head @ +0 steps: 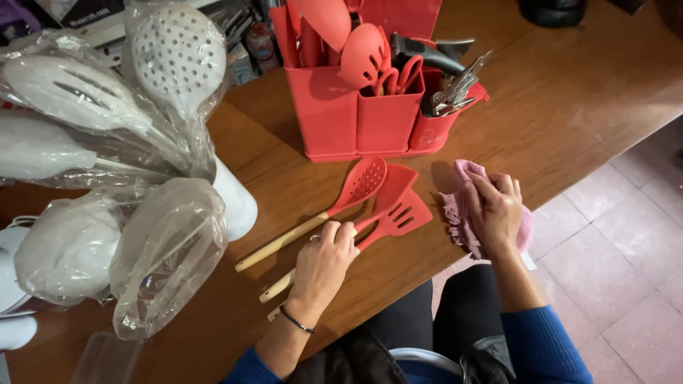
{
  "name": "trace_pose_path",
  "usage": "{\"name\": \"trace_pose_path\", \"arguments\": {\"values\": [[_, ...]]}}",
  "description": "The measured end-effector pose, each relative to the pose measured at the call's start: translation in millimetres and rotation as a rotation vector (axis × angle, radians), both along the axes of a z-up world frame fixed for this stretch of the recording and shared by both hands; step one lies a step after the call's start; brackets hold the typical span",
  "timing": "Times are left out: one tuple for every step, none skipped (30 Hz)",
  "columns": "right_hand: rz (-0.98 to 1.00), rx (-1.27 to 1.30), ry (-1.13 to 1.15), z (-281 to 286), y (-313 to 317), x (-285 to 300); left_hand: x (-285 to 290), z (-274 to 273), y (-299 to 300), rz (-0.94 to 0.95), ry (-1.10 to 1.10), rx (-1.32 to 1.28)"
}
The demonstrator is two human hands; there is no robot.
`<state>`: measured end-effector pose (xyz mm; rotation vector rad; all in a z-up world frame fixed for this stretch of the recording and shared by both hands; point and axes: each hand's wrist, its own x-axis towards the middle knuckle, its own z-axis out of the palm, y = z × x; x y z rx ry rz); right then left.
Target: Clean silicone kitchen utensils with a cloth
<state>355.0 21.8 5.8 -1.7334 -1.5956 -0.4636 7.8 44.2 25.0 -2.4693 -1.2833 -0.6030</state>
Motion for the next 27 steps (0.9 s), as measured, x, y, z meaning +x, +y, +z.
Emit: {"name": "trace_pose_path", "arguments": {"values": [[0.001, 0.020, 0.005, 1.5, 0.4, -1.2, 0.7, -1.5, 0.3, -0.031, -0.059, 0.000], [0.002, 0.036, 0.012, 2.7, -0.5, -3.0, 0.9, -2.8, -1.1, -0.061, -0.116, -0.003], [-0.001, 0.039, 0.010, 1.1, -2.4, -2.2, 1.4, -3.4, -1.0, -0.064, -0.118, -0.001], [0.010, 0.063, 0.045, -0.6, -2.7, -1.5, 1.8, -4.1, 0.6, -0.103, -0.199, -0.009], [0.022, 0.087, 0.080, -2.2, -2.8, -0.9, 2.1, -4.6, 2.3, -0.142, -0.280, -0.017], [0.022, 0.094, 0.080, 22.9, -10.2, -19.0, 2.7, -0.2, 1.8, -0.143, -0.279, -0.010], [0.019, 0.100, 0.260, 48.0, -17.7, -37.2, 3.3, 4.4, 1.5, -0.154, -0.322, 0.013], [0.019, 0.104, 0.440, 72.5, -25.2, -55.7, 3.5, 8.5, 1.2, -0.164, -0.364, 0.035], [0.020, 0.111, 0.441, 68.6, -24.9, -58.8, 2.2, 6.6, 2.0, -0.165, -0.362, 0.042], [0.056, 0.225, 0.497, 65.1, -24.5, -61.2, 1.8, 4.5, 2.8, -0.153, -0.365, 0.051], [0.093, 0.339, 0.553, 61.5, -23.7, -63.4, 1.4, 2.3, 3.8, -0.141, -0.368, 0.060], [0.094, 0.341, 0.553, 68.3, -24.9, -74.0, 0.6, -0.7, 5.2, -0.141, -0.368, 0.062], [0.107, 0.392, 0.518, 74.9, -25.9, -84.4, -0.2, -3.9, 6.8, -0.125, -0.356, 0.063], [0.119, 0.443, 0.481, 81.6, -27.3, -94.5, -0.5, -7.1, 8.6, -0.111, -0.346, 0.063], [0.118, 0.445, 0.481, 76.0, -25.2, -105.4, -2.1, 1.1, 6.8, -0.113, -0.346, 0.065], [-0.048, 0.240, 0.691, 70.2, -24.5, -116.1, -3.4, 9.1, 4.1, -0.128, -0.304, 0.050], [-0.215, 0.026, 0.891, 64.2, -23.7, -126.7, -4.6, 16.9, 1.4, -0.144, -0.263, 0.036], [-0.220, 0.026, 0.894, 72.7, -21.7, -133.6, -5.0, 17.5, -0.3, -0.148, -0.261, 0.034], [-0.025, 0.217, 0.240, 81.2, -19.8, -140.6, -5.6, 18.0, -2.2, -0.149, -0.237, 0.046], [0.175, 0.380, -0.421, 90.0, -16.6, -147.5, -6.1, 18.9, -3.0, -0.148, -0.213, 0.062], [0.172, 0.381, -0.421, 85.9, -11.7, -144.7, -5.7, 23.7, -6.2, -0.151, -0.212, 0.063], [0.080, 0.318, -0.461, 81.9, -5.7, -142.3, -5.5, 28.7, -8.4, -0.174, -0.210, 0.081], [-0.012, 0.255, -0.500, 78.0, 0.4, -140.0, -5.6, 33.7, -10.5, -0.196, -0.208, 0.099], [-0.012, 0.258, -0.499, 81.2, 3.5, -136.1, -6.0, 31.3, -9.6, -0.197, -0.207, 0.103], [-0.042, 0.291, -0.483, 84.3, 6.8, -132.4, -6.5, 28.7, -8.6, -0.182, -0.179, 0.112], [-0.068, 0.317, -0.465, 86.5, 7.5, -128.9, -7.3, 25.3, -10.9, -0.165, -0.151, 0.114], [-0.065, 0.314, -0.464, 88.4, 9.9, -128.4, -7.3, 25.9, -9.7, -0.162, -0.150, 0.110]]}}
